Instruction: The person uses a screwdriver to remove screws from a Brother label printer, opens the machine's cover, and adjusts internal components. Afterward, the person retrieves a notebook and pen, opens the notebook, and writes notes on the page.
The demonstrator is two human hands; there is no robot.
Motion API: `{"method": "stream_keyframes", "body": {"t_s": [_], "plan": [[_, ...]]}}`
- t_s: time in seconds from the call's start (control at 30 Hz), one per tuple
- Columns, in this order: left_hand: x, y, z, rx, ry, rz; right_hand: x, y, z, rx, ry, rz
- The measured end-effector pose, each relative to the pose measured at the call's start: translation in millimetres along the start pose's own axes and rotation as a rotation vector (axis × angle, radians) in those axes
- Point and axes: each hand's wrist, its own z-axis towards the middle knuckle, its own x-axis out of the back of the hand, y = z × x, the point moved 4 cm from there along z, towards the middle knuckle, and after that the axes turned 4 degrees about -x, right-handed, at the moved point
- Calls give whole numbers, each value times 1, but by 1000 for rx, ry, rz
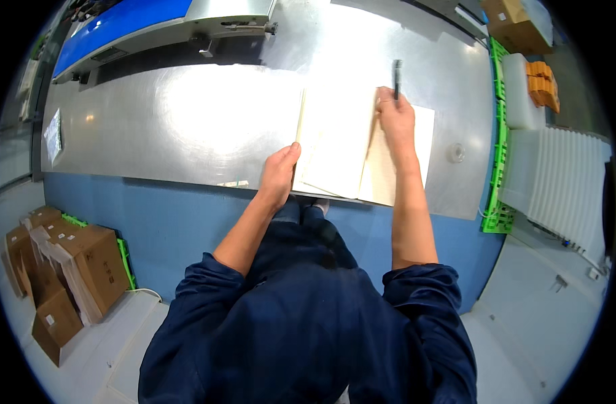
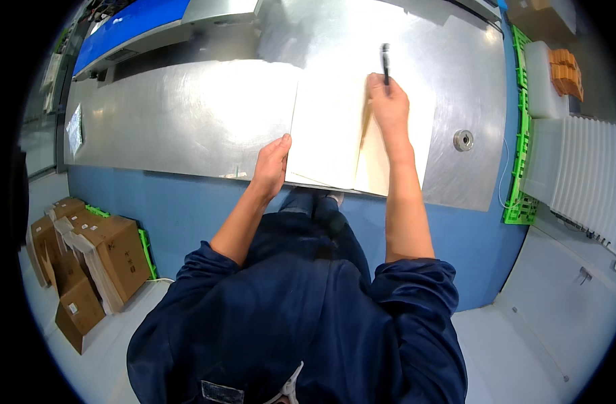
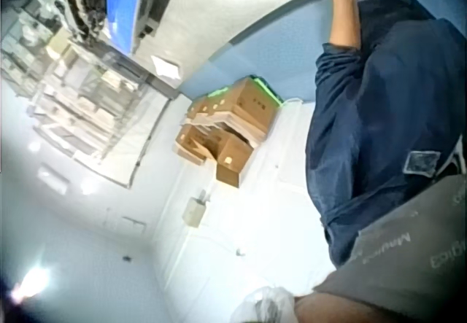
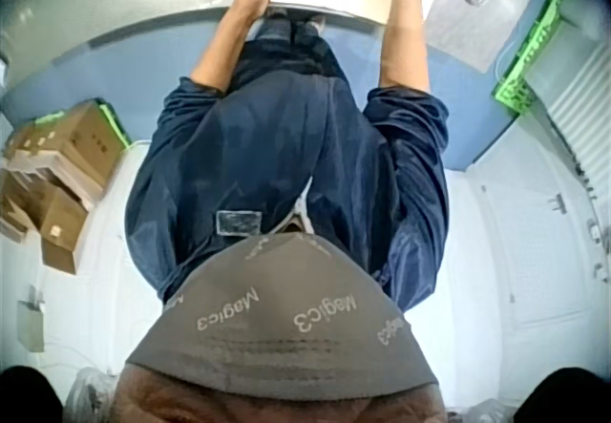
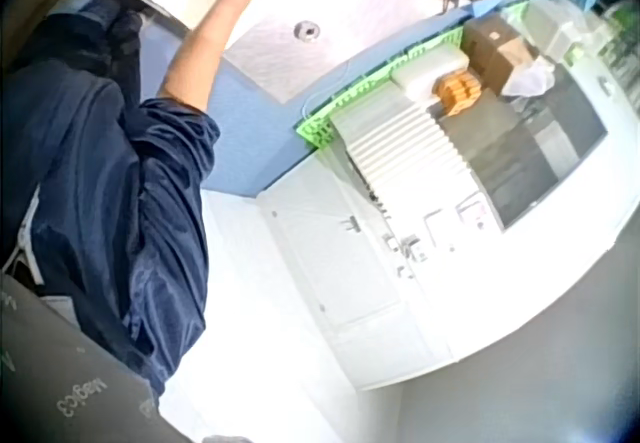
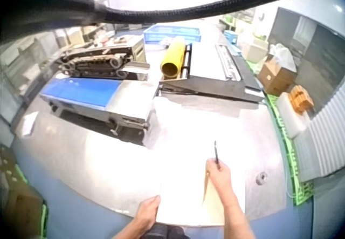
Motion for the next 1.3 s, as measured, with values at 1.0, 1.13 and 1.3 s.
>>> {"method": "stream_keyframes", "body": {"t_s": [1.0,1.13,1.3], "plan": [[-55,27,-28,-447,282,806,-7,-51,-143,327,37,-483],[-54,29,-33,-542,314,847,43,-10,-116,-20,89,-303],[-9,2,-1,-285,293,345,111,57,-79,-263,28,52]]}}
